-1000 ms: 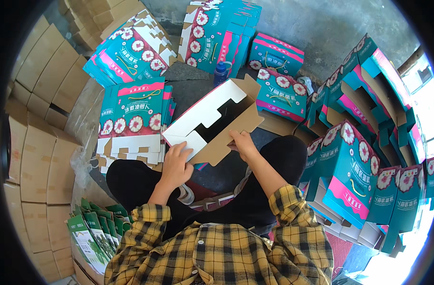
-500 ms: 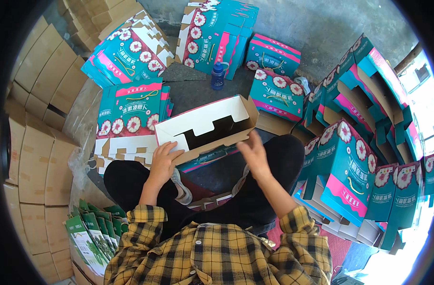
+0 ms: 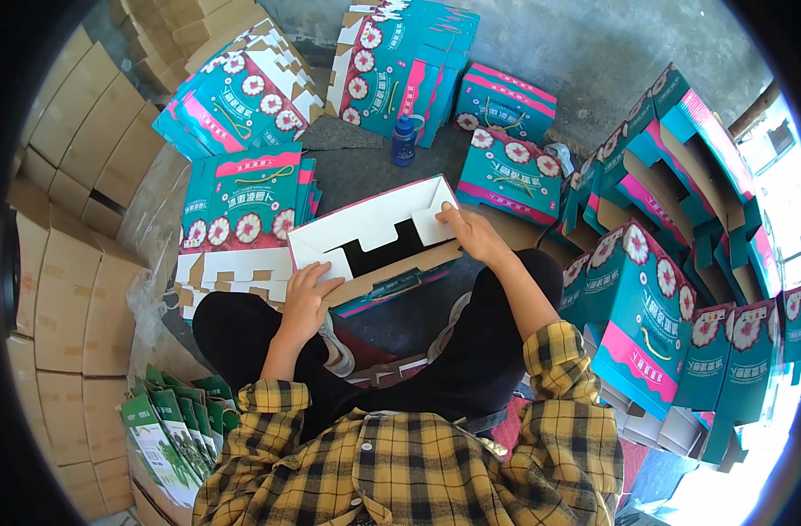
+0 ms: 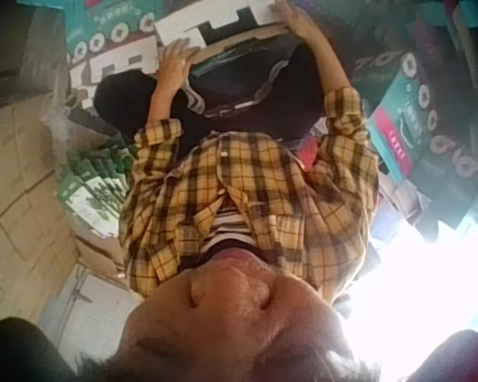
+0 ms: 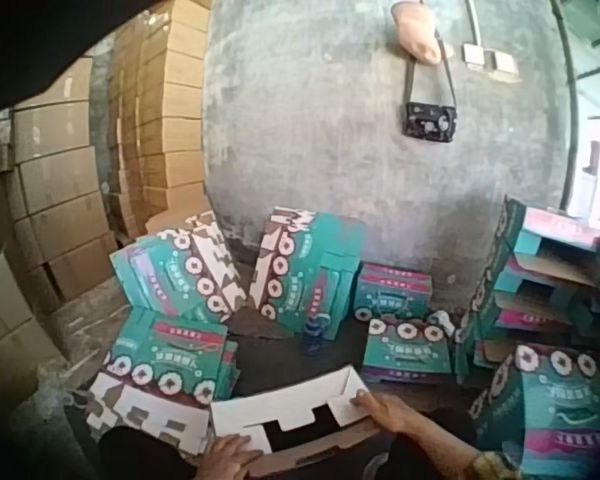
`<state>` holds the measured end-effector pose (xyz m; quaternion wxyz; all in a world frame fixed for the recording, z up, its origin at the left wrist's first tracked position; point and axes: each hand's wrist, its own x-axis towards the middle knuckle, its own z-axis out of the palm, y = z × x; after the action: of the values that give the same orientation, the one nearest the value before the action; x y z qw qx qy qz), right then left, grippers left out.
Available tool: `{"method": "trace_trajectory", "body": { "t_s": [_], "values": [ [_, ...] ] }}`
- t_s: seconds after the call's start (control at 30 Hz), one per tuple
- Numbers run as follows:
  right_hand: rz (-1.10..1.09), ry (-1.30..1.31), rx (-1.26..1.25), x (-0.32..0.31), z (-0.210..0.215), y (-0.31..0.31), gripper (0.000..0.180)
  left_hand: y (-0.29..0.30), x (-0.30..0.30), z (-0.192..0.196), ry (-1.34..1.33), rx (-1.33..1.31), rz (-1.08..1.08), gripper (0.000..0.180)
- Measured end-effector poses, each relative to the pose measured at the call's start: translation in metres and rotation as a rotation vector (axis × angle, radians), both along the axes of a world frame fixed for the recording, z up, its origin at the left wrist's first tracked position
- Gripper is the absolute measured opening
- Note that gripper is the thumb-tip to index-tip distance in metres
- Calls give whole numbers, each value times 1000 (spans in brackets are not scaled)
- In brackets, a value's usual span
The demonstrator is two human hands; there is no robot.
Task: The person is manually folding flattened cardboard sheets into finished boxes for product packaging.
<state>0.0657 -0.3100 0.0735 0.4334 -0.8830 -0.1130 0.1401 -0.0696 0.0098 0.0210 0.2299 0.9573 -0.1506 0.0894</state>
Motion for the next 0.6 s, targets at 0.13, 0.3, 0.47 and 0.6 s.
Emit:
{"method": "trace_trajectory", "body": {
  "t_s": [0.13, 0.3, 0.47, 0.6],
  "values": [
    [5, 49, -103, 6, -4, 1, 68, 0, -1, 0, -8, -3, 6, 40],
    [97, 95, -87, 2, 3, -4, 77, -1, 0, -3, -40, -49, 21, 32],
    [108, 196, -109, -2, 22, -3, 80, -4, 3, -7, -69, -210, 99, 43],
    [21, 165, -83, -3, 19, 0, 85, -6, 8, -15, 42, -397, 255, 53]
  ]
}}
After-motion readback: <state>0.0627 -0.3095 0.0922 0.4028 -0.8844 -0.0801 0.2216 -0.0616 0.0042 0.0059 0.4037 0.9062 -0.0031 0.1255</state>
